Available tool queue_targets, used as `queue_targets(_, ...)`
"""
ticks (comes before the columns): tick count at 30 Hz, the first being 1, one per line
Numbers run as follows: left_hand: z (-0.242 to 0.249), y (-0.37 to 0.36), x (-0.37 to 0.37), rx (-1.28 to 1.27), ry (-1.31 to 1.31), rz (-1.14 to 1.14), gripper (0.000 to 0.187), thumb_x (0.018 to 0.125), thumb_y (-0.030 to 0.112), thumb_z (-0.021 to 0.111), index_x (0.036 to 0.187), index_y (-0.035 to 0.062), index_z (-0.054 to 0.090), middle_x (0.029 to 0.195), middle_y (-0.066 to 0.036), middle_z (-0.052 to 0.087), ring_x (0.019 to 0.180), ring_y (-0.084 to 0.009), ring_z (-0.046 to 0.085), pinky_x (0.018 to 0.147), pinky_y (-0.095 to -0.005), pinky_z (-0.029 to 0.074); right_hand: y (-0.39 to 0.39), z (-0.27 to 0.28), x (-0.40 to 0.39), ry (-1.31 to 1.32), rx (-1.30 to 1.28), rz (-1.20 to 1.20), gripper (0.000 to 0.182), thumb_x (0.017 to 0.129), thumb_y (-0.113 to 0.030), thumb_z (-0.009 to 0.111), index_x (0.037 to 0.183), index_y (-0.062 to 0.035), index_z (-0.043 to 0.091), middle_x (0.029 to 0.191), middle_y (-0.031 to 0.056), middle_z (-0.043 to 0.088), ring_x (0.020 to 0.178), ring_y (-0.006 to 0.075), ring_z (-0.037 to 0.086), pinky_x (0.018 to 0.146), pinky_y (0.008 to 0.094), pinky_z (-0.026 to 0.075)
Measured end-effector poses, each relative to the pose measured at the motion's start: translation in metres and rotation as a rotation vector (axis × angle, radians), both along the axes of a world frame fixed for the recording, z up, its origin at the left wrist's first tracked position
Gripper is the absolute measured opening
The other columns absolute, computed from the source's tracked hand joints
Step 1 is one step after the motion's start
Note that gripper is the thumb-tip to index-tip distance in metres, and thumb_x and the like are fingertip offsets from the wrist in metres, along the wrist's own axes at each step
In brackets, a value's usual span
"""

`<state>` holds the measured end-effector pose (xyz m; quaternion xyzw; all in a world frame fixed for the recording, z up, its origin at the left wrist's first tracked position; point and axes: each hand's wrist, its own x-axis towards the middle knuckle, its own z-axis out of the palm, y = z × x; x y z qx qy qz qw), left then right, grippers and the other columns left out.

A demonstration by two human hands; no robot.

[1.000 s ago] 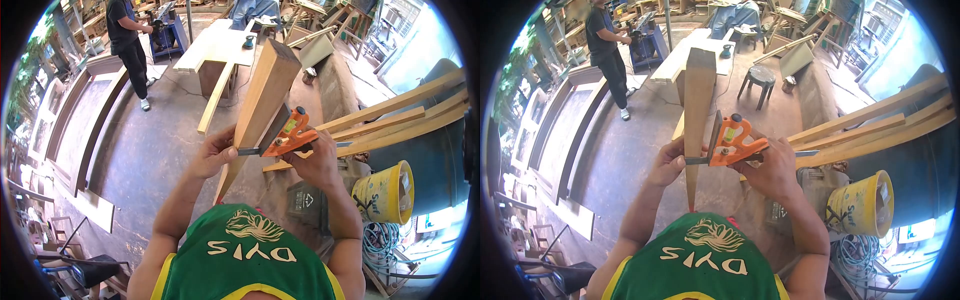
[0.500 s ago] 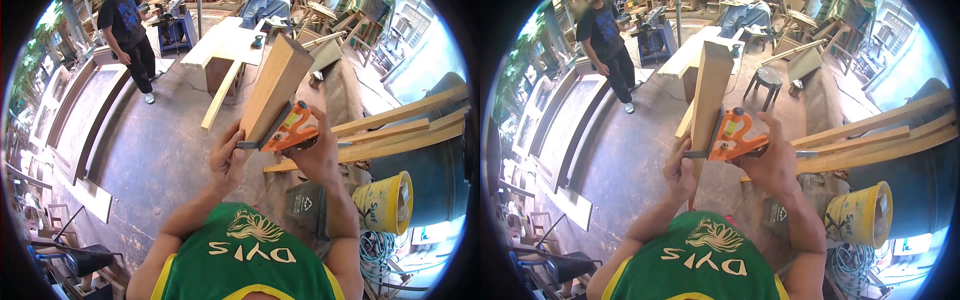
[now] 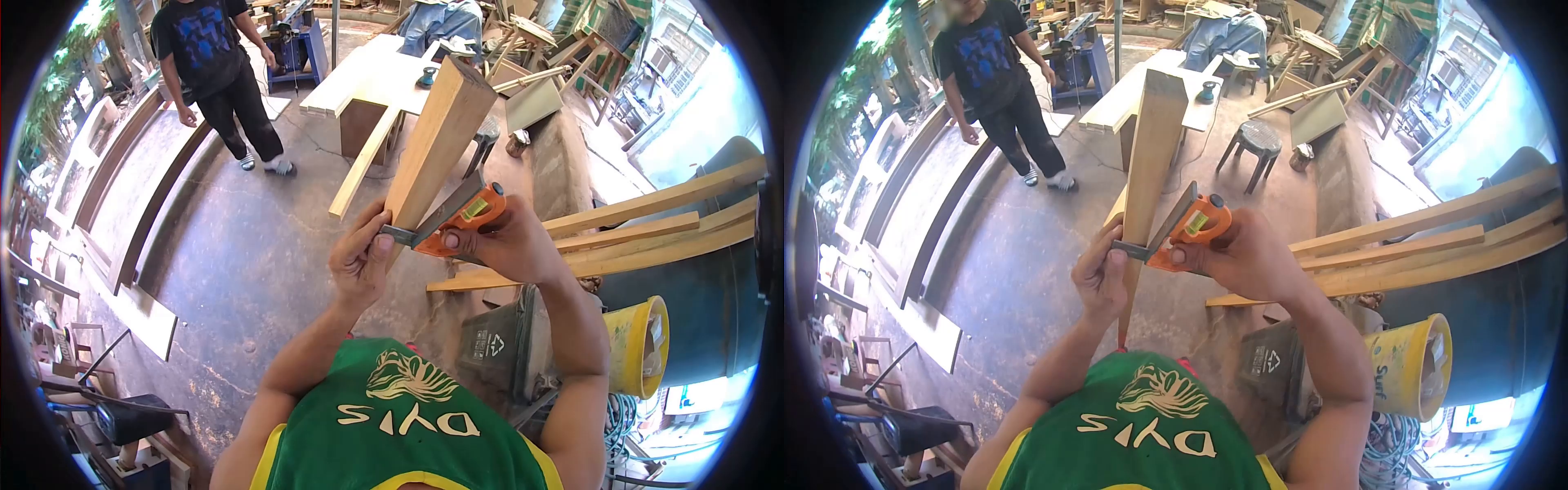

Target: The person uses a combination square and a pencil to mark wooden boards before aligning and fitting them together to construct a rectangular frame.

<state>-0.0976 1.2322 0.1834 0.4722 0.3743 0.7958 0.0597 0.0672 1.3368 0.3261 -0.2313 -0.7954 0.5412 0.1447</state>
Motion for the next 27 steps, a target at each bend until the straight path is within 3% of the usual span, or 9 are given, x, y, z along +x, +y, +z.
queue_targets(3, -0.005, -0.005, -0.005, -0.015, 0.011, -0.036, 0.034, 0.095, 0.013, 0.064, 0.122, -0.0068, 0.061, 0.131, -0.023, 0.058, 0.116, -0.0227, 0.06, 0.097, -0.0309, 0.046, -0.003, 0.01, -0.012, -0.011, 0.063, 0.03, 0.025, 0.082, -0.016, 0.08, 0.1, -0.0024, 0.071, 0.086, 0.0022, 0.073, 0.075, 0.0066, 0.064, 0.069, 0.0247, 0.051)
queue_targets(5, -0.007, -0.009, -0.006, -0.056, 0.013, -0.055, 0.037, 0.095, 0.014, 0.065, 0.125, -0.0061, 0.06, 0.132, -0.022, 0.058, 0.117, -0.022, 0.059, 0.098, -0.0314, 0.046, 0.002, 0.016, -0.014, -0.093, 0.056, 0.054, 0.027, 0.08, -0.013, 0.082, 0.101, -0.0011, 0.071, 0.091, 0.0029, 0.073, 0.08, 0.0066, 0.063, 0.074, 0.0249, 0.052)
queue_targets(7, -0.006, -0.015, -0.007, -0.125, -0.201, -0.29, 0.049, 0.092, 0.016, 0.069, 0.135, -0.0032, 0.053, 0.134, -0.019, 0.057, 0.12, -0.0198, 0.057, 0.101, -0.0326, 0.044, 0.007, 0.022, -0.014, -0.169, 0.049, 0.077, 0.03, 0.078, -0.01, 0.083, 0.103, 0.0002, 0.07, 0.096, 0.0035, 0.073, 0.086, 0.0065, 0.063, 0.078, 0.0252, 0.052)
queue_targets(10, -0.004, -0.012, -0.016, -0.103, -0.263, -0.477, 0.061, 0.092, 0.021, 0.071, 0.143, 0.0001, 0.044, 0.136, -0.016, 0.056, 0.122, -0.0191, 0.055, 0.103, -0.0339, 0.042, 0.011, 0.027, -0.014, -0.228, 0.133, 0.128, 0.031, 0.077, -0.009, 0.084, 0.103, -0.0007, 0.07, 0.098, 0.0039, 0.073, 0.087, 0.0069, 0.063, 0.079, 0.0255, 0.052)
queue_targets(16, -0.003, -0.007, -0.043, -0.268, -0.412, -0.896, 0.071, 0.091, 0.036, 0.07, 0.145, 0.0003, 0.04, 0.136, -0.017, 0.055, 0.124, -0.0208, 0.055, 0.102, -0.0343, 0.044, 0.001, 0.027, -0.014, -0.199, 0.117, 0.164, 0.028, 0.077, -0.007, 0.083, 0.101, -0.002, 0.07, 0.097, 0.0049, 0.074, 0.084, 0.0077, 0.064, 0.077, 0.0256, 0.052)
queue_targets(19, -0.003, 0.0, -0.049, -0.252, -0.276, -0.885, 0.072, 0.09, 0.037, 0.07, 0.145, 0.0008, 0.041, 0.136, -0.017, 0.056, 0.123, -0.0207, 0.055, 0.101, -0.034, 0.045, -0.004, 0.033, -0.011, -0.302, 0.199, 0.109, 0.027, 0.077, -0.007, 0.083, 0.1, -0.0019, 0.07, 0.094, 0.0042, 0.073, 0.083, 0.0076, 0.063, 0.076, 0.0265, 0.052)
queue_targets(21, 0.001, 0.002, -0.049, -0.227, -0.288, -0.925, 0.073, 0.088, 0.039, 0.072, 0.145, 0.0033, 0.041, 0.132, -0.017, 0.058, 0.118, -0.0222, 0.059, 0.098, -0.036, 0.048, -0.005, 0.03, -0.005, -0.168, 0.214, 0.086, 0.023, 0.079, -0.021, 0.082, 0.093, -0.0057, 0.073, 0.079, 0.0036, 0.071, 0.07, 0.0097, 0.061, 0.067, 0.0295, 0.049)
queue_targets(24, 0.008, 0.004, -0.049, -0.242, -0.3, -0.899, 0.075, 0.084, 0.037, 0.076, 0.143, 0.0059, 0.042, 0.128, -0.017, 0.06, 0.112, -0.0233, 0.063, 0.095, -0.0378, 0.051, 0.003, 0.02, -0.001, -0.152, 0.242, 0.025, 0.03, 0.076, -0.026, 0.085, 0.094, -0.0063, 0.073, 0.083, 0.0034, 0.071, 0.073, 0.0115, 0.063, 0.068, 0.0304, 0.049)
queue_targets(27, 0.01, 0.007, -0.054, -0.303, -0.298, -0.879, 0.075, 0.081, 0.032, 0.08, 0.142, 0.0069, 0.044, 0.127, -0.016, 0.061, 0.112, -0.0225, 0.063, 0.096, -0.0372, 0.05, 0.001, 0.028, 0.0, -0.251, 0.215, 0.014, 0.029, 0.077, -0.012, 0.084, 0.101, -0.0023, 0.07, 0.094, 0.0034, 0.073, 0.084, 0.0074, 0.062, 0.076, 0.0265, 0.051)
